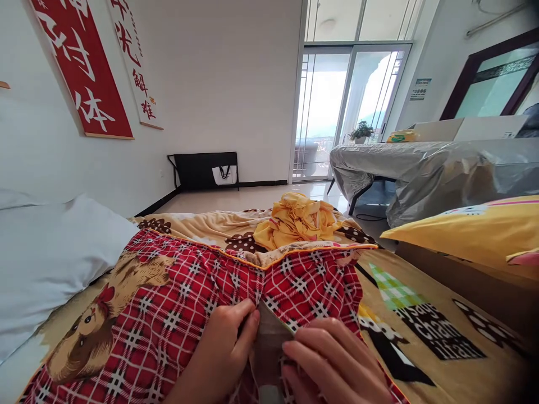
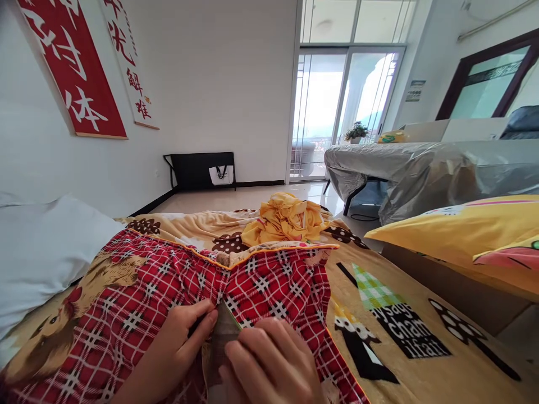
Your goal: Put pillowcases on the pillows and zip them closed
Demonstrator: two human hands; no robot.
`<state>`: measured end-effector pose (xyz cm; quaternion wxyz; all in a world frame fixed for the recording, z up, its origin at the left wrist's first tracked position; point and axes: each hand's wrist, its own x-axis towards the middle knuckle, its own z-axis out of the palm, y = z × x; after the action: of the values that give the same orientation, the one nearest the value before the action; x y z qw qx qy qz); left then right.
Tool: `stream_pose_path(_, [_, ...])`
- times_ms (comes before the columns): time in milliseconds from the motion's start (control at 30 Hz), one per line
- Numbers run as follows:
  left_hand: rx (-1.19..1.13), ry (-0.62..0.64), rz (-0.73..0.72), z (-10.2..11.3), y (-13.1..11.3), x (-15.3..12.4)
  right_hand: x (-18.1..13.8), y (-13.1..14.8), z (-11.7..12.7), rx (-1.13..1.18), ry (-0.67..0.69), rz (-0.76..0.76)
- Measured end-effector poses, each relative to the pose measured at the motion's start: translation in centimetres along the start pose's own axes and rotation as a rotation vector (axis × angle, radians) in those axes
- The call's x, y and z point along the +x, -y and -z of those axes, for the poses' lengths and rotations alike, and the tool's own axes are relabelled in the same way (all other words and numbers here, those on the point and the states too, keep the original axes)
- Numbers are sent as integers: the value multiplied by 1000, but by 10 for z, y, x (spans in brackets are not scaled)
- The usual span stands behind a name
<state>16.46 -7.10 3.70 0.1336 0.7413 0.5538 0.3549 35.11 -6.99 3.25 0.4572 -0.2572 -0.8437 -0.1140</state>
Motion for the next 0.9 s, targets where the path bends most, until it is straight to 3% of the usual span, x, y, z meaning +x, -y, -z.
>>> stream_pose_path(267, [-8, -83, -50, 5, 5, -10, 2, -13, -31, -120, 2, 64])
stream_pose_path(367, [-19, -72, -70, 8, 2, -11, -2, -10, -25, -41, 40, 51])
stream_pose_path(533, [80, -210, -202, 14, -8, -14, -1, -8, -18, 15, -11, 31])
stream_pose_path(667, [54, -206, -211, 12, -9, -17, 0, -7, -19, 61, -6, 22])
stream_pose_path(800, [64, -228, -207, 7, -8, -17, 1, -3, -13, 104, -33, -65])
stream_pose_path(900, [71, -218, -236, 5, -8, -17, 6, -1, -1, 202, 30, -143])
